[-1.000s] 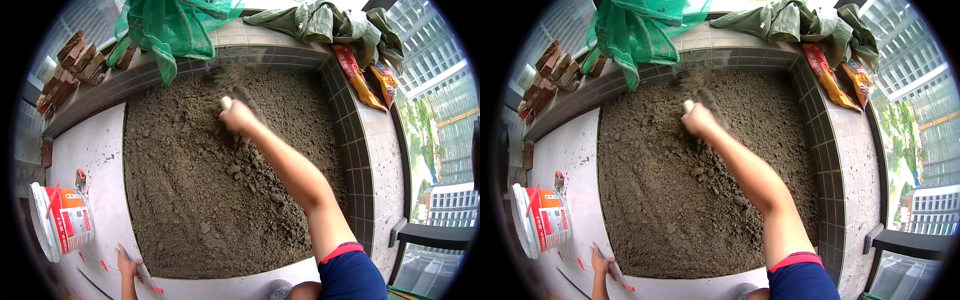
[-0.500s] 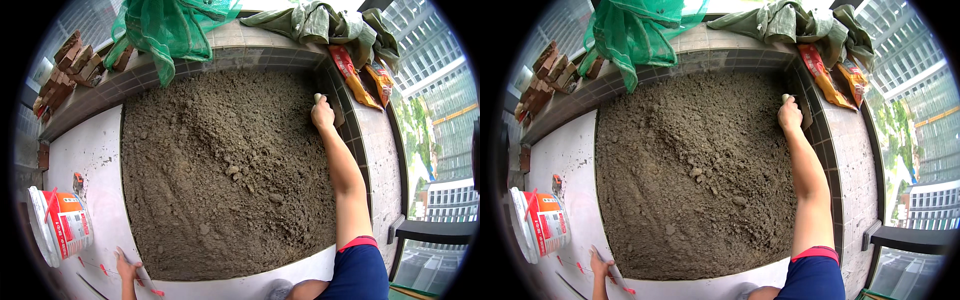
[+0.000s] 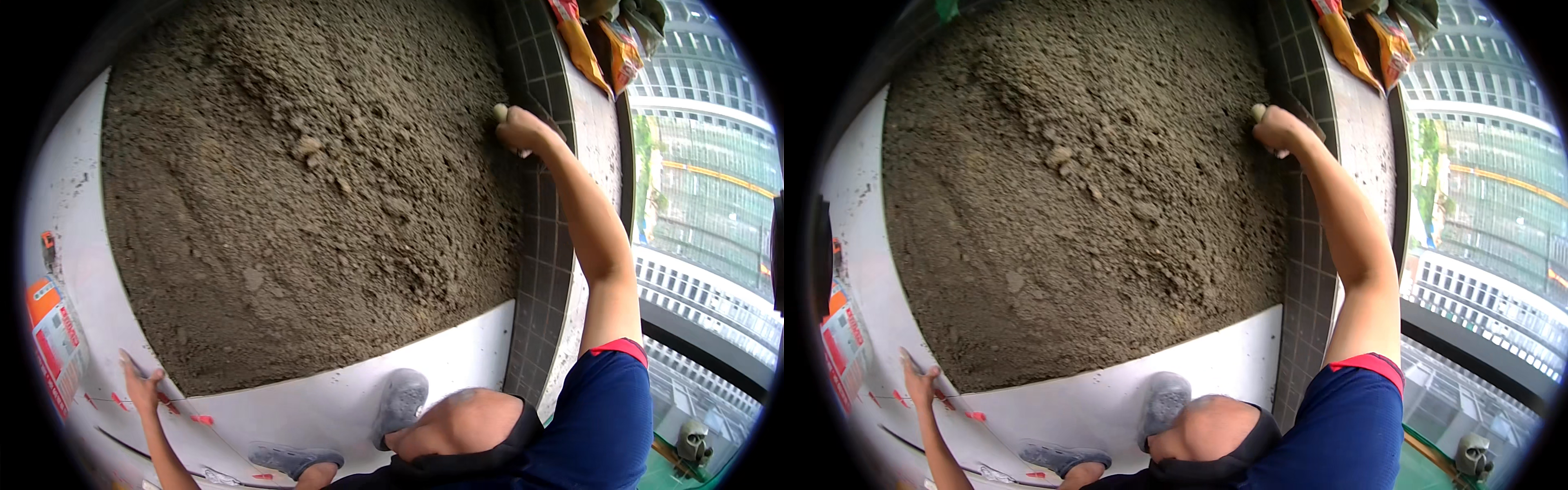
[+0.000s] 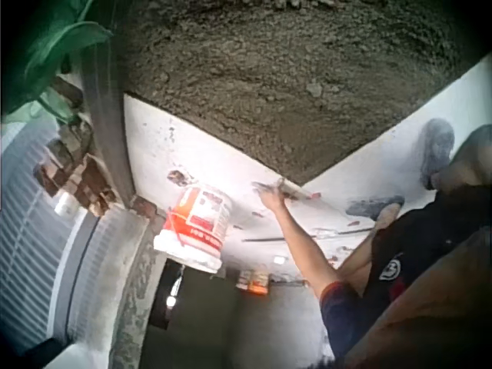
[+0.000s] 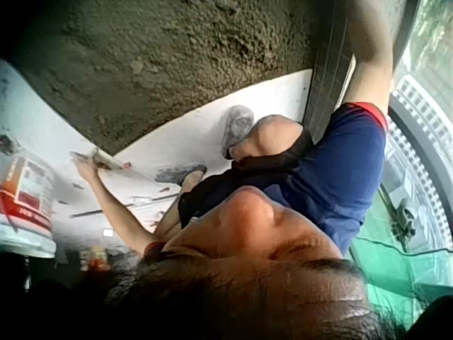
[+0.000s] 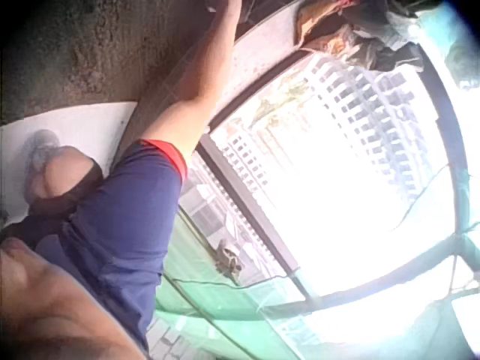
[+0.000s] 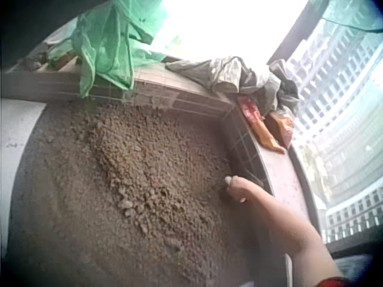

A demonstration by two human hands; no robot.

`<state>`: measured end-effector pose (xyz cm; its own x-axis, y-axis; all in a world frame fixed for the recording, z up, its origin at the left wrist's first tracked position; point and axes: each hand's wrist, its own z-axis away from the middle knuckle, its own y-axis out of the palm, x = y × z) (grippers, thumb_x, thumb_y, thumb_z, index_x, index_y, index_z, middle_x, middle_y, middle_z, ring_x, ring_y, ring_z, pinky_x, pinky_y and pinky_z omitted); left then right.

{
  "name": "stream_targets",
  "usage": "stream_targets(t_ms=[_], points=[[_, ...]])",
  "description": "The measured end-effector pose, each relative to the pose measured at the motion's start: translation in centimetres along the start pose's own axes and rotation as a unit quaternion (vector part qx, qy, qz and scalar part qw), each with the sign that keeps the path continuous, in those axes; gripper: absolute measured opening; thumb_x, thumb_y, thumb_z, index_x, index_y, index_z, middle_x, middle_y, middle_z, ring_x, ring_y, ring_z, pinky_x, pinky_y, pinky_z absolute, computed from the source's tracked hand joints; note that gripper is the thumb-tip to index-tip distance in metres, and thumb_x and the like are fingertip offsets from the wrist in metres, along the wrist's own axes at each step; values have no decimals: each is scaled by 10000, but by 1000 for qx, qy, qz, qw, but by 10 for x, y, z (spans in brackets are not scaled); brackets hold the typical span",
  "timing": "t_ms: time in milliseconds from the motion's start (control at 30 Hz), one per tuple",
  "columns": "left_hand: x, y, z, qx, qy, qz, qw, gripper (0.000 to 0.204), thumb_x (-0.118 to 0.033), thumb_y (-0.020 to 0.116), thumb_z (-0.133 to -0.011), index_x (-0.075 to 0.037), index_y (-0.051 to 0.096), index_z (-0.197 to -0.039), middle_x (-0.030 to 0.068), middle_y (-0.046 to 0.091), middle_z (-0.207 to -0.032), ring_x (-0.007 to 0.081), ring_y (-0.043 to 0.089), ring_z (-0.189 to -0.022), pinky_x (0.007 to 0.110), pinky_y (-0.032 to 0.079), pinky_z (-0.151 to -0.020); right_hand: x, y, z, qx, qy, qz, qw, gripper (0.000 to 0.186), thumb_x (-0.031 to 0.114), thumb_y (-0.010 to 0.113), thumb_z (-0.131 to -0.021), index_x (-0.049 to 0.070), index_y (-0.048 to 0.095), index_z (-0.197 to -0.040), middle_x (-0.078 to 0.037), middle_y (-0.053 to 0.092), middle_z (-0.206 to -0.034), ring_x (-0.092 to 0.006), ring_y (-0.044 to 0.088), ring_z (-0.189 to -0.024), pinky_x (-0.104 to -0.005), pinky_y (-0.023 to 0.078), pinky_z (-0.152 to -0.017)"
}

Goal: The person uses a notched trowel to spread and level wet mortar onto a floor surface between laid tiles, occasionally scooping more mortar from a bucket.

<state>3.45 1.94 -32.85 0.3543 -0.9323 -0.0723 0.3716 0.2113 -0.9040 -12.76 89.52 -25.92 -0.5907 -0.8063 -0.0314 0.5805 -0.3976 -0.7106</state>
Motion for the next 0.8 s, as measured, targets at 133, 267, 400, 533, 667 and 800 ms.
stream_targets(t_ms=[133,267,400,533,667,800], points=[[14,-4,-4,-11,-3,-23,1000,1099,-154,825,-594,-169,228,-1517,272,307,-1491,365,331,-1385,370,288,-1118,-38,38,63,29,3,-61,998,212,133,567,-812,-77,577,-784,-119,603,-629,-230,618,-544,-358,526,-457],[8,-4,-9,-10,-16,-22,1000,1081,-180,829,-615,-187,233,-1516,283,303,-1487,365,344,-1377,368,295,-1112,-70,84,122,52,9,-68,996,297,170,574,-834,-85,516,-976,-191,648,-722,-273,663,-598,-374,556,-499],[23,5,-18,-26,14,-24,999,1089,-189,834,-612,-189,229,-1517,294,300,-1483,372,353,-1370,367,301,-1109,-83,122,175,63,28,20,997,393,175,557,-847,-113,425,-1078,-319,647,-907,-403,679,-795,-434,571,-669],[19,11,-17,-19,18,-23,999,1105,-191,842,-600,-185,227,-1518,300,306,-1476,380,367,-1359,365,307,-1107,-97,141,208,54,32,51,997,367,164,538,-835,-95,435,-1075,-313,642,-910,-440,650,-849,-474,543,-725],[12,5,-16,-24,-2,-28,999,1141,-196,858,-573,-166,220,-1518,301,315,-1470,381,376,-1351,365,317,-1105,-105,157,252,-147,16,-8,989,349,138,591,-822,-51,424,-1063,-319,633,-868,-480,630,-841,-526,519,-771],[8,0,-11,-37,-9,-37,999,1184,-209,881,-535,-134,220,-1515,306,322,-1462,388,380,-1344,370,330,-1099,-113,192,277,-224,36,-72,971,382,130,622,-821,-13,374,-1075,-315,628,-847,-493,620,-810,-549,513,-728]])
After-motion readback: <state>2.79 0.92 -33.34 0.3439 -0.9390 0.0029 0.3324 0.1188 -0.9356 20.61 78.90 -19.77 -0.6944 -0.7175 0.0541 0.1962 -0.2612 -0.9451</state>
